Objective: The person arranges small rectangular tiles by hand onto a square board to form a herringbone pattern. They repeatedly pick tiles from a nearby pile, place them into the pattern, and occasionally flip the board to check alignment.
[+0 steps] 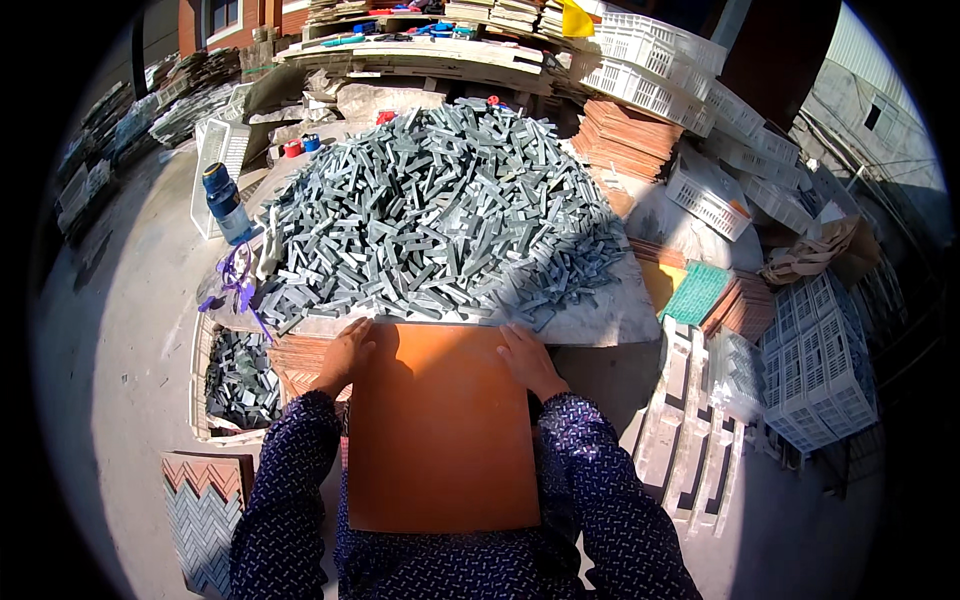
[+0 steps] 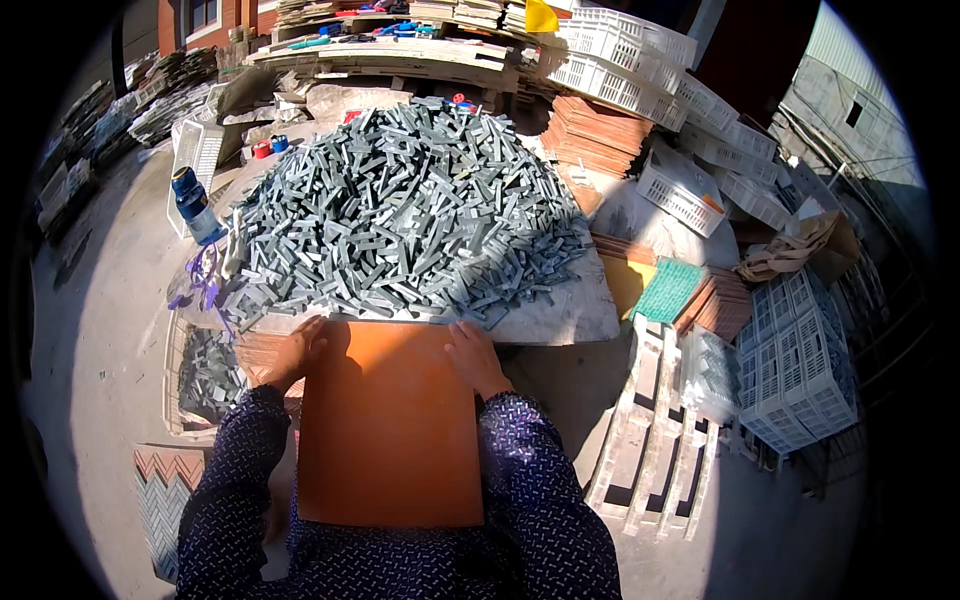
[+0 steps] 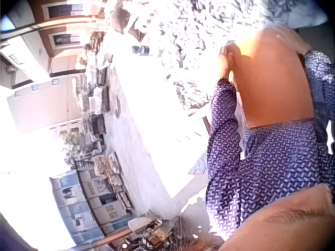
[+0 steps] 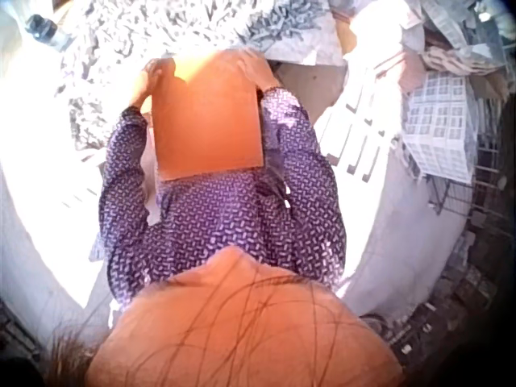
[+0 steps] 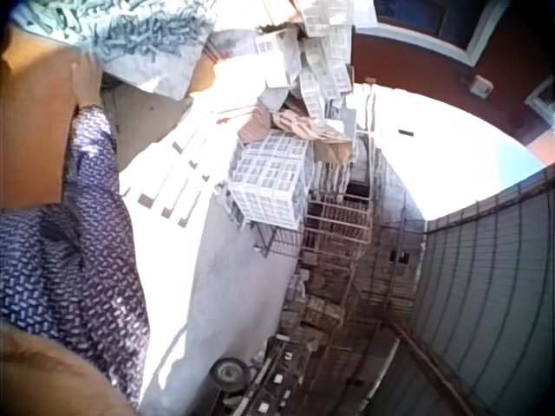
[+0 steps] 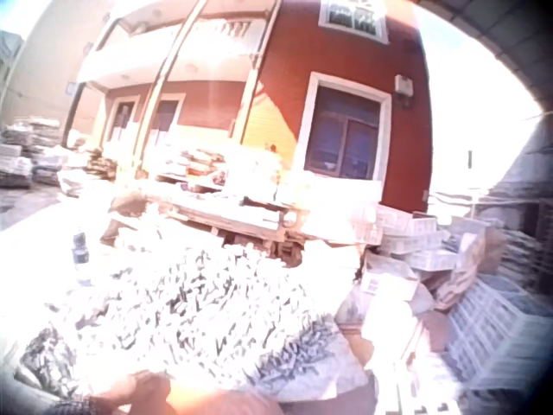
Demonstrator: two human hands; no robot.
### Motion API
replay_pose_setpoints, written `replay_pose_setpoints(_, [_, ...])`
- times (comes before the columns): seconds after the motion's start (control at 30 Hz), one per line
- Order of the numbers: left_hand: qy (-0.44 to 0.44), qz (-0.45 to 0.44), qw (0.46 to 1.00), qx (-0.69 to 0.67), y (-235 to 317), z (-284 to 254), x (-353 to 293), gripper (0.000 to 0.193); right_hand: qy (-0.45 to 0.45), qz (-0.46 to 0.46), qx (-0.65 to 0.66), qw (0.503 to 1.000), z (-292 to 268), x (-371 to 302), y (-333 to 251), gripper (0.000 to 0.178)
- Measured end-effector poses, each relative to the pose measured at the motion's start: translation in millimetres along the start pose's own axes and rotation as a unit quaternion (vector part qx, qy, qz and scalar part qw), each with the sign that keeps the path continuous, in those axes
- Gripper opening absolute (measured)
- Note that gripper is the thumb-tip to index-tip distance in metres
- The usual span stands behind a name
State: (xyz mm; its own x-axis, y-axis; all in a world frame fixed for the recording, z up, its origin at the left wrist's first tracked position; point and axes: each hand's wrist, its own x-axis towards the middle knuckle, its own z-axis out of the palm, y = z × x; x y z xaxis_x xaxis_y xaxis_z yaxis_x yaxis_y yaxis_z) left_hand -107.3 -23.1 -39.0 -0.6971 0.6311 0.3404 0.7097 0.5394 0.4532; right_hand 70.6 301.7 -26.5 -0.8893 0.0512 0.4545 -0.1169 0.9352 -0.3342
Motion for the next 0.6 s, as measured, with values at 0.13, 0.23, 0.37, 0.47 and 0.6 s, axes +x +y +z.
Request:
replay_pose_setpoints(0.13, [-0.057,-0.086,0.995,-0.008,18,-2,8,0.045,-0.093,0.066,0.000,0.993,0,17,-6,0.034])
replay_pose_setpoints(0.23, [-0.003,-0.087,0.996,-0.009,19,11,-5,0.042,-0.047,0.099,-0.001,0.994,6,10,-15,0.033])
replay_pose_setpoints(0.37, [0.041,-0.084,0.996,0.003,23,23,-16,0.040,0.032,0.081,-0.007,0.996,11,-1,-21,0.031])
replay_pose_setpoints(0.47, [0.048,-0.076,0.996,-0.002,25,21,-9,0.041,0.072,0.076,-0.011,0.994,16,-5,-20,0.030])
replay_pose_setpoints(0.6, [0.041,-0.068,0.996,0.040,12,19,-17,0.038,0.015,0.115,0.000,0.993,12,6,-30,0.032])
